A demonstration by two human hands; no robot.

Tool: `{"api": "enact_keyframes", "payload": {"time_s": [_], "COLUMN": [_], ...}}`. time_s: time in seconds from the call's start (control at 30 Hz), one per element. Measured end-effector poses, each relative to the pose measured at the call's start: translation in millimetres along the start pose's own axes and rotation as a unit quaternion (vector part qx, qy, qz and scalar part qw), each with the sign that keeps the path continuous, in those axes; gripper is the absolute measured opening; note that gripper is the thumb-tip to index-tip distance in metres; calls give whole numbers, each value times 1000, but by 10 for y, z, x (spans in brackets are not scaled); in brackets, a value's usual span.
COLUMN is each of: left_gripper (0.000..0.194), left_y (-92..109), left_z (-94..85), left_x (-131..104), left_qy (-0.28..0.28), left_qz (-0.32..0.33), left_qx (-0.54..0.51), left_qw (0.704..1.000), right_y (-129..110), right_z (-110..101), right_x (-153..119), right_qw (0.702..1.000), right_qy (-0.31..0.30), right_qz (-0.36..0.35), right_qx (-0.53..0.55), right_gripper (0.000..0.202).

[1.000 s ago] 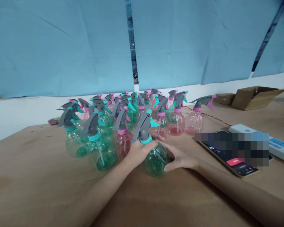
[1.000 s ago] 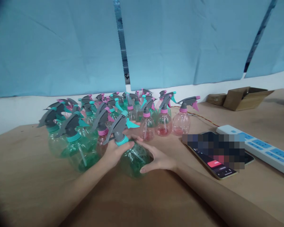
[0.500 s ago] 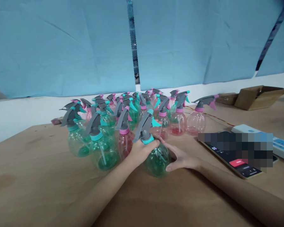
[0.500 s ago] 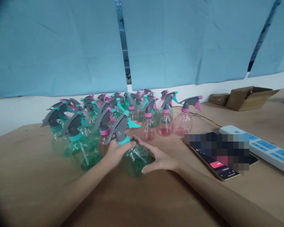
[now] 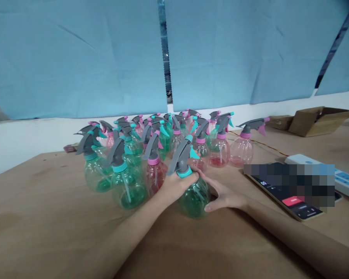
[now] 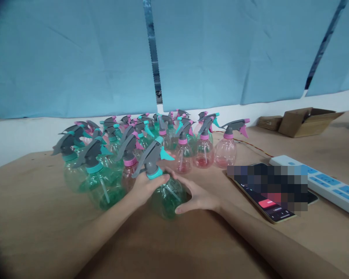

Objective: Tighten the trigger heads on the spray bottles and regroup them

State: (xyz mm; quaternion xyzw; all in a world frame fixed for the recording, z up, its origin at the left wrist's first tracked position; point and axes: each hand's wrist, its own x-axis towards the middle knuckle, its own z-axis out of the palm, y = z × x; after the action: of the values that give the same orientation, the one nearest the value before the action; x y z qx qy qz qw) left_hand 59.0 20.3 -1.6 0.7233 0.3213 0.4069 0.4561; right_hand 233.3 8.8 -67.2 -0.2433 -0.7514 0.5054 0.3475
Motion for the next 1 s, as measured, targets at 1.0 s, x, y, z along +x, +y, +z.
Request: {"api": "enact_keyframes", "payload": {"time_s": [1.0], "left_gripper": [66], "left_y": [-450], "left_z": [145], "left_x": [-794], "left_qy": [-61], "left_qz": [-66], "left_qx": [352], "left_qw": [932], "right_y": [179], "right_z": [219], "right_x": [61], "right_qw": [885], "right_qy": [342], "right_qz": [-6], "right_qx": [-316], "right_gripper": [34]}}
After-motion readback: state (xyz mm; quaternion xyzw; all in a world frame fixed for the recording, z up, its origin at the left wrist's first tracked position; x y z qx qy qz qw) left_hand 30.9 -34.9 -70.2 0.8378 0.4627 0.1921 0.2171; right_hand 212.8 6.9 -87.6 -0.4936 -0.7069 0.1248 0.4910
